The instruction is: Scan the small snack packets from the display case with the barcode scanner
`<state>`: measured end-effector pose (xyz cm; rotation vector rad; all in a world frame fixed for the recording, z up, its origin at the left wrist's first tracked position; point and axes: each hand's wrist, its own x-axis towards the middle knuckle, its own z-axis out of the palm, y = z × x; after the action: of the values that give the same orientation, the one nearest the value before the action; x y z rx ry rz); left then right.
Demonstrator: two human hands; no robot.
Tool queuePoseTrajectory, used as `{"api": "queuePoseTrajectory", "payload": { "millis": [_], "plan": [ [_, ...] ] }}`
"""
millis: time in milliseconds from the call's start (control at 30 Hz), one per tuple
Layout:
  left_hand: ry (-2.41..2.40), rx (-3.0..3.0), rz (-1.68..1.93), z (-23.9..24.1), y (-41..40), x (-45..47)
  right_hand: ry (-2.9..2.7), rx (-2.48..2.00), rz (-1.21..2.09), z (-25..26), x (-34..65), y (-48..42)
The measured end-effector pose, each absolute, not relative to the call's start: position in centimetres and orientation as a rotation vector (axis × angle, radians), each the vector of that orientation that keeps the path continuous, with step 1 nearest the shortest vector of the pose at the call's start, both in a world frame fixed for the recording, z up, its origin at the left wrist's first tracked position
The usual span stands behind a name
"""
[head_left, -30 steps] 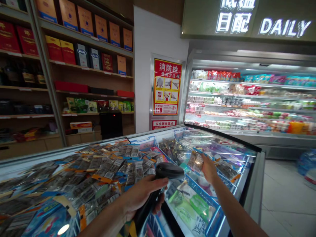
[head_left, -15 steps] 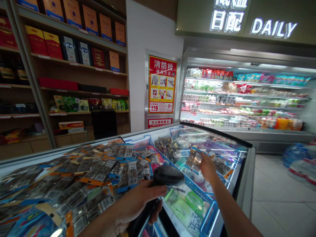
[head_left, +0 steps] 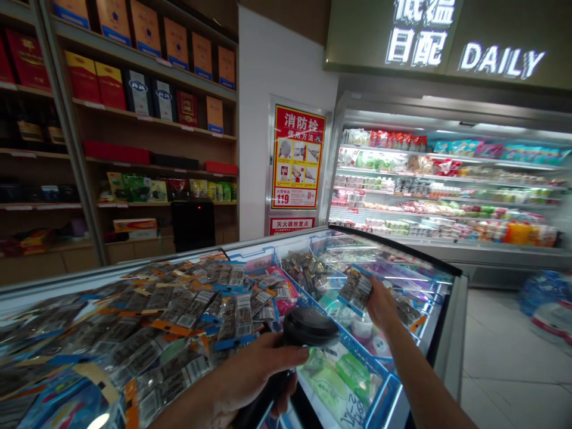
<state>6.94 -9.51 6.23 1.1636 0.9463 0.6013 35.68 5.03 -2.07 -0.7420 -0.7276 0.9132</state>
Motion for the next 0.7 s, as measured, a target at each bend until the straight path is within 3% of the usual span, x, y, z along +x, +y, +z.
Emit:
{"api": "queuePoseTrajectory", "payload": {
  "millis": [700],
  "plan": [
    [0.944,1.107,0.709,6.3,-8.1,6.2,-0.764,-0.734,0.955,1.6,33.9,4.7]
  ]
}}
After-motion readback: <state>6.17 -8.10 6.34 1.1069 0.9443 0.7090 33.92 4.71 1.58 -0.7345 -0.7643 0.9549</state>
